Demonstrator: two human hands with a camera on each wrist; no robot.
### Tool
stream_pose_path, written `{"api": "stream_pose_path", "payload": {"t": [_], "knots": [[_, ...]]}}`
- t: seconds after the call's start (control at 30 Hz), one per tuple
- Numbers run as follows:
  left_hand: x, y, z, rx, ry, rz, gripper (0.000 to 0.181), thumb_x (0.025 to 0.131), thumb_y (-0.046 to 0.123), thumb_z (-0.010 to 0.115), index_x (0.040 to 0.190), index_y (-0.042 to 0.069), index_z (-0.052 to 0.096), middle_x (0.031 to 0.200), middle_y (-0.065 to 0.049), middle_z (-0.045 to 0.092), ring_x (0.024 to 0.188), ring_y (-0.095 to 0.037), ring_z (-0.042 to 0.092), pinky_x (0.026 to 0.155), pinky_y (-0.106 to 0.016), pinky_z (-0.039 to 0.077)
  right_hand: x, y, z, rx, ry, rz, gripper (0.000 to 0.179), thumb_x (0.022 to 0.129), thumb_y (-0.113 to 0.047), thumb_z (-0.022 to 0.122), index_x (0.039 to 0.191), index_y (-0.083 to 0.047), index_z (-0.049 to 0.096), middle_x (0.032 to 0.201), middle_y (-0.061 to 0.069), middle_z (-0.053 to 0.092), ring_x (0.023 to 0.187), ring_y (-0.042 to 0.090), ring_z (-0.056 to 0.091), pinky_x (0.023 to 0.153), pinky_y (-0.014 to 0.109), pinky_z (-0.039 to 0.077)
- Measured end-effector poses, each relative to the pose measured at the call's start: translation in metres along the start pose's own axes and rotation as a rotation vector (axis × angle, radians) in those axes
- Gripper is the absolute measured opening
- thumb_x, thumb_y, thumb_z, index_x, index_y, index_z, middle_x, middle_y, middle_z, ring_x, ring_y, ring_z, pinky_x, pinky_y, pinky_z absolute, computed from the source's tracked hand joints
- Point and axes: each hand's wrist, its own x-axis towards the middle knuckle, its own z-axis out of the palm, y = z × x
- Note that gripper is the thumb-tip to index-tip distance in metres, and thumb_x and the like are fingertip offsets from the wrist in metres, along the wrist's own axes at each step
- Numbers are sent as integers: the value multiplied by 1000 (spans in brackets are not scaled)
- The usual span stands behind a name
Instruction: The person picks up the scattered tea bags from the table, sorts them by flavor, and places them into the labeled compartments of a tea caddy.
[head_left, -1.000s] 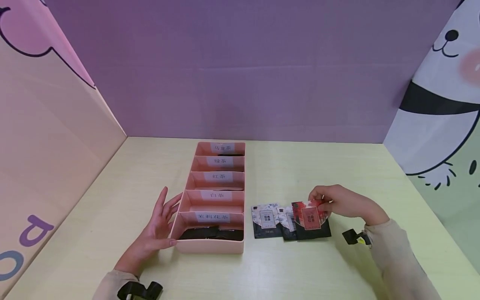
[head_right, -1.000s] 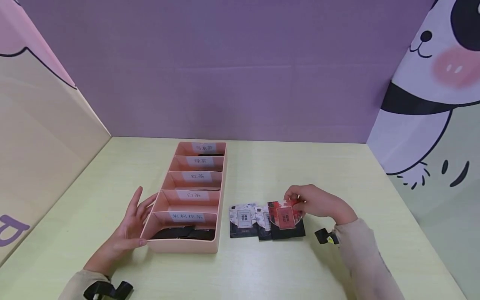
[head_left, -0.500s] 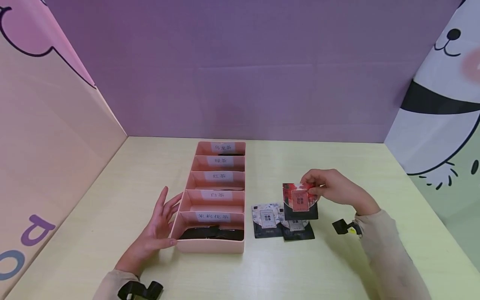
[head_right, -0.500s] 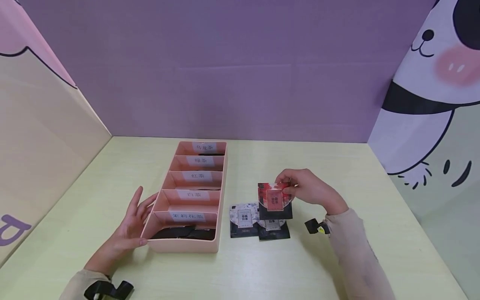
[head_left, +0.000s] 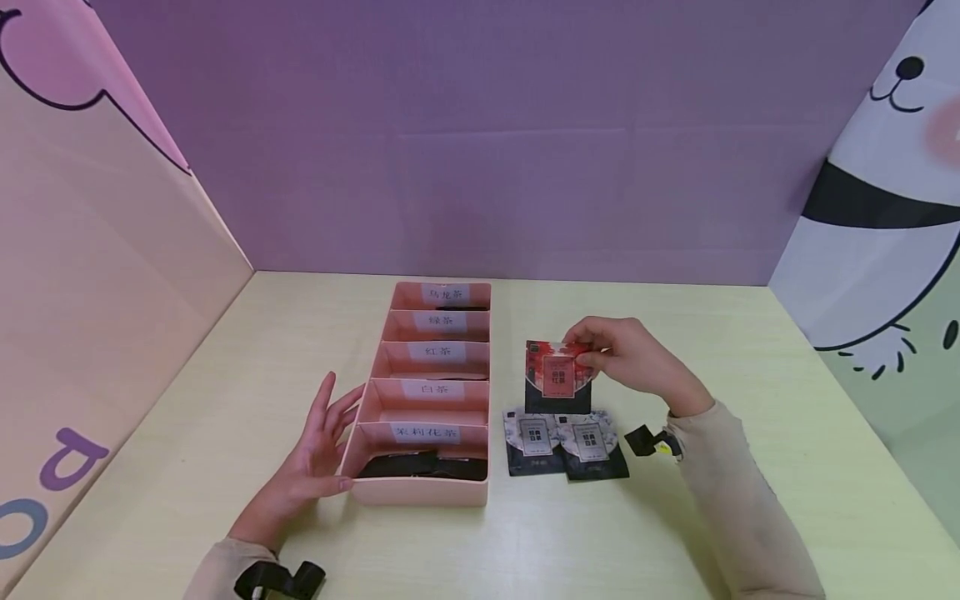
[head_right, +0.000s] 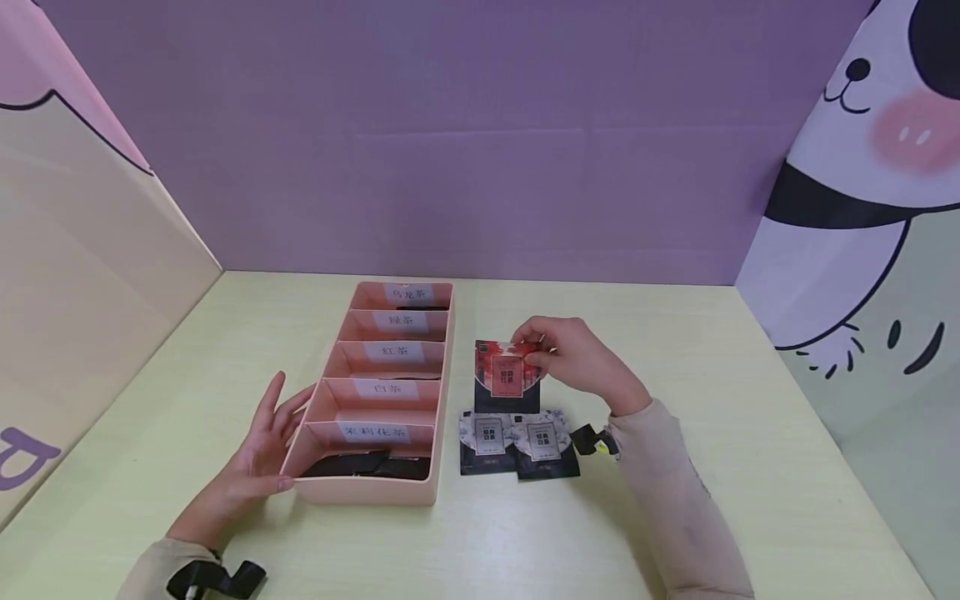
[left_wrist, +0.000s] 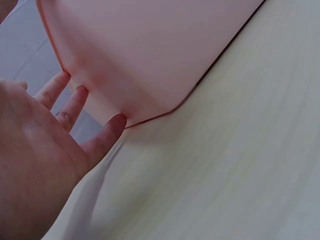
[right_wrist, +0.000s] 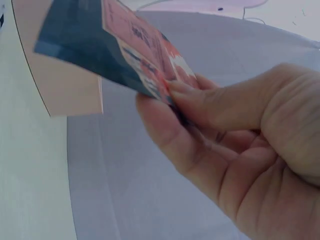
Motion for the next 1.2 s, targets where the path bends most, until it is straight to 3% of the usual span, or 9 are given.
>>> {"api": "stream_pose_path", "payload": {"t": [0.3,0.53,0.67,0.9,1.03,1.2], "knots": [[0,0,0,-16,21,-26,121,81,3,72,157,20,-20,162,-1,17,145,-11,22,111,-22,27,26,-14,20,-6,89,-60,22,89,12,65,108,1,67,98,11,70,84,24,67,71,36,58],[1,-1,1,-27,23,-39,122,80,4,73,157,23,-19,162,3,19,145,-8,23,111,-22,27,42,-22,25,-3,171,-44,19,89,9,66,107,1,70,99,13,71,85,27,68,72,39,57],[1,-1,1,-32,14,-32,121,81,3,73,157,22,-19,162,2,18,145,-9,22,111,-22,27,52,-25,35,76,243,-71,17,90,9,66,105,2,69,97,13,71,81,26,70,69,37,58],[1,-2,-1,-23,8,-18,121,80,1,72,157,21,-20,162,1,17,145,-10,22,111,-23,27,69,-30,70,295,318,-119,13,91,7,65,103,2,66,100,16,70,81,26,72,68,33,59],[-1,-3,-2,-17,22,-41,122,80,3,73,157,23,-20,161,4,19,145,-9,23,111,-23,28,74,-33,85,335,318,-120,11,91,6,65,101,1,64,101,16,69,82,26,72,68,31,58],[-1,-3,-2,-34,16,-29,121,80,1,72,157,22,-19,162,2,19,145,-10,23,111,-23,28,79,-37,96,267,242,-185,10,91,6,66,98,-1,63,101,15,69,85,23,71,68,28,56]]}}
